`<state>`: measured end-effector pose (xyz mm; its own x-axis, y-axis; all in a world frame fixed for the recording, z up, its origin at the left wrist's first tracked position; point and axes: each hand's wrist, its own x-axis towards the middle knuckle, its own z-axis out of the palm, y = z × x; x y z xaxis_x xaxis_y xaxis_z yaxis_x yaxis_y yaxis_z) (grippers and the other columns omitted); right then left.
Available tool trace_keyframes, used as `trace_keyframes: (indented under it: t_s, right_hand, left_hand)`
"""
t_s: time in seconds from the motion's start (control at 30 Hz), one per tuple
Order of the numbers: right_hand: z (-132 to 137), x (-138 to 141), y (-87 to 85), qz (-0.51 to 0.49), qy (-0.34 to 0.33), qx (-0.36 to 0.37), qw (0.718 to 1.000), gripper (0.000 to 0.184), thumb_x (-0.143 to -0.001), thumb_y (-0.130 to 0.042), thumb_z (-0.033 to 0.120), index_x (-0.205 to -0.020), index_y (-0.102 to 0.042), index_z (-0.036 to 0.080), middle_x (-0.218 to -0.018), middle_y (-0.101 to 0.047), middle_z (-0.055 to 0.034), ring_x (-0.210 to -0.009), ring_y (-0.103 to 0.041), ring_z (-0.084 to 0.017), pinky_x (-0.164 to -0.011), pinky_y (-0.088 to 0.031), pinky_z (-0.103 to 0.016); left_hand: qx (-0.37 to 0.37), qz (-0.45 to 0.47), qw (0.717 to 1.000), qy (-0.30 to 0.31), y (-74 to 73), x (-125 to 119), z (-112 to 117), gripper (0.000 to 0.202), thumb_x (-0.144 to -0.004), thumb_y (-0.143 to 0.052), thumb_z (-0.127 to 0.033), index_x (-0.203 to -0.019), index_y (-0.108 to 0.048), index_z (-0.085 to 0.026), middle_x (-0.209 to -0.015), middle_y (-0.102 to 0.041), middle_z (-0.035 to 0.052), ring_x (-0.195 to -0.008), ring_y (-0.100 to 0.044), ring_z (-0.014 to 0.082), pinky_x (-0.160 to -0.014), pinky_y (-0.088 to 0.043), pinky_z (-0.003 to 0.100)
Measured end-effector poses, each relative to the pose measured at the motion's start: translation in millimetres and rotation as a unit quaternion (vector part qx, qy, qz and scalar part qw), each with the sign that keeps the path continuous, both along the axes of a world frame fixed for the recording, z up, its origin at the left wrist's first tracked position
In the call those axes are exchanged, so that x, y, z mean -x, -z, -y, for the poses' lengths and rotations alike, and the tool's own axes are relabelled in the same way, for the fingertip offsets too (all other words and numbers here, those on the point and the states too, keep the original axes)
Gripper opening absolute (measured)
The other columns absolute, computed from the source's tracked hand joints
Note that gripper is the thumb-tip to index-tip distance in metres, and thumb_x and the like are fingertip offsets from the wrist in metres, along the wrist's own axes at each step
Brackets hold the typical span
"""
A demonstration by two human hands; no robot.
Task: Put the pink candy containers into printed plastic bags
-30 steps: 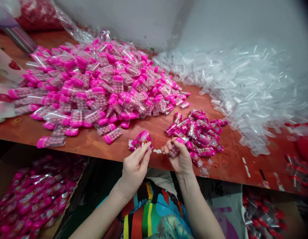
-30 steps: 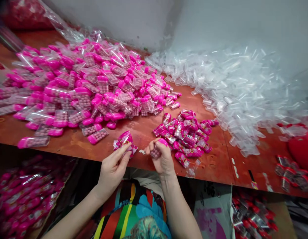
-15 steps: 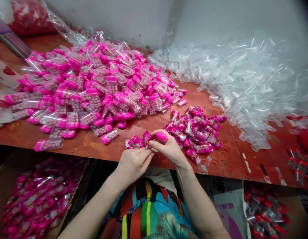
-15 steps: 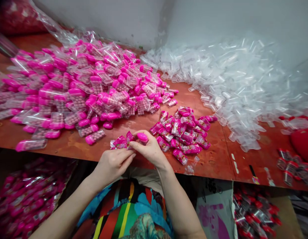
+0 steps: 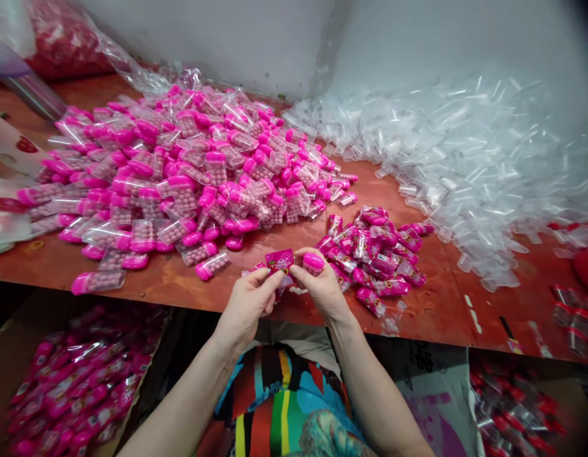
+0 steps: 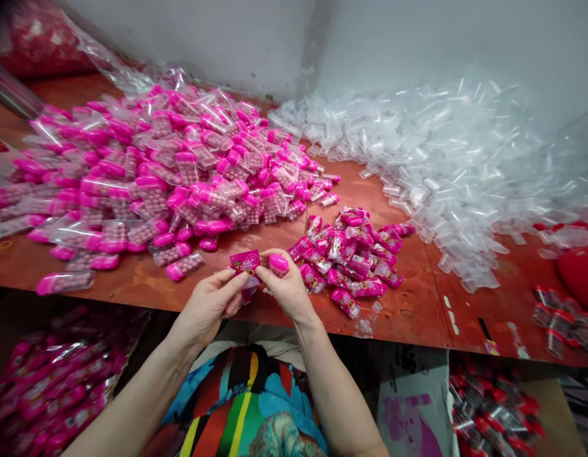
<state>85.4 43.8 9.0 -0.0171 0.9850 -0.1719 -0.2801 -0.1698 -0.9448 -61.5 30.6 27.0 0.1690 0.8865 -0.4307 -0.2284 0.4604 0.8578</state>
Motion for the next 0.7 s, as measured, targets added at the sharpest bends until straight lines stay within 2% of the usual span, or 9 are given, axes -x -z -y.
trace_keyframes:
  t_s: [0.13,0.23,0.47,0.63,0.7]
  right_hand:
    - [-1,8,-4.9,-0.002,0.002,0.002,1.000,0.034,-0.074,-0.073,0.027,-0.104,-0.058,0.023,-0.090,-0.067,-0.0004,-0.074,-0.063,-0.014,-0.067,-0.052,-0.026]
    - [-5,13,-5.6,0.026,0.029,-0.011,0.999,0.031,-0.074,-0.072,0.027,-0.102,-0.059,0.022,-0.089,-0.066,-0.0008,-0.080,-0.064,-0.016,-0.074,-0.052,-0.029]
    - [-11,21,-1.5,0.109,0.079,-0.075,0.988,0.017,-0.079,-0.064,0.024,-0.094,-0.058,0.021,-0.086,-0.058,0.0011,-0.074,-0.056,-0.013,-0.071,-0.048,-0.026]
    - [-9,25,-1.3,0.151,0.072,-0.075,0.983,0.014,-0.083,-0.057,0.026,-0.095,-0.052,0.023,-0.081,-0.053,0.0024,-0.064,-0.051,-0.013,-0.060,-0.046,-0.025]
    - [-10,24,-2.0,0.168,0.068,-0.087,0.980,0.013,-0.083,-0.056,0.027,-0.095,-0.052,0.023,-0.082,-0.052,0.0021,-0.066,-0.052,-0.013,-0.061,-0.046,-0.025]
  left_hand:
    - [-0.011,-0.006,0.998,-0.066,8.0,-6,-5,0.035,-0.072,-0.074,-0.039,-0.055,-0.055,-0.015,-0.040,-0.040,-0.0067,-0.039,-0.031,0.0046,-0.042,-0.021,0.020]
    - [-0.006,0.015,0.997,-0.076,11.7,-7,-8,0.036,-0.071,-0.075,-0.039,-0.055,-0.054,-0.015,-0.041,-0.041,-0.0067,-0.038,-0.031,0.0043,-0.041,-0.021,0.020]
    - [0.015,0.053,0.995,-0.083,8.1,-12,-17,0.031,-0.068,-0.078,-0.038,-0.062,-0.060,-0.014,-0.041,-0.050,-0.0047,-0.038,-0.042,0.0066,-0.041,-0.029,0.020]
    - [0.031,0.049,0.994,-0.093,4.3,-16,-19,0.037,-0.066,-0.079,-0.043,-0.060,-0.056,-0.015,-0.041,-0.051,-0.0040,-0.035,-0.044,0.0082,-0.039,-0.030,0.021]
    - [0.038,0.060,0.994,-0.085,2.8,-14,-19,0.036,-0.067,-0.078,-0.043,-0.061,-0.057,-0.015,-0.041,-0.051,-0.0041,-0.035,-0.043,0.0081,-0.040,-0.031,0.021]
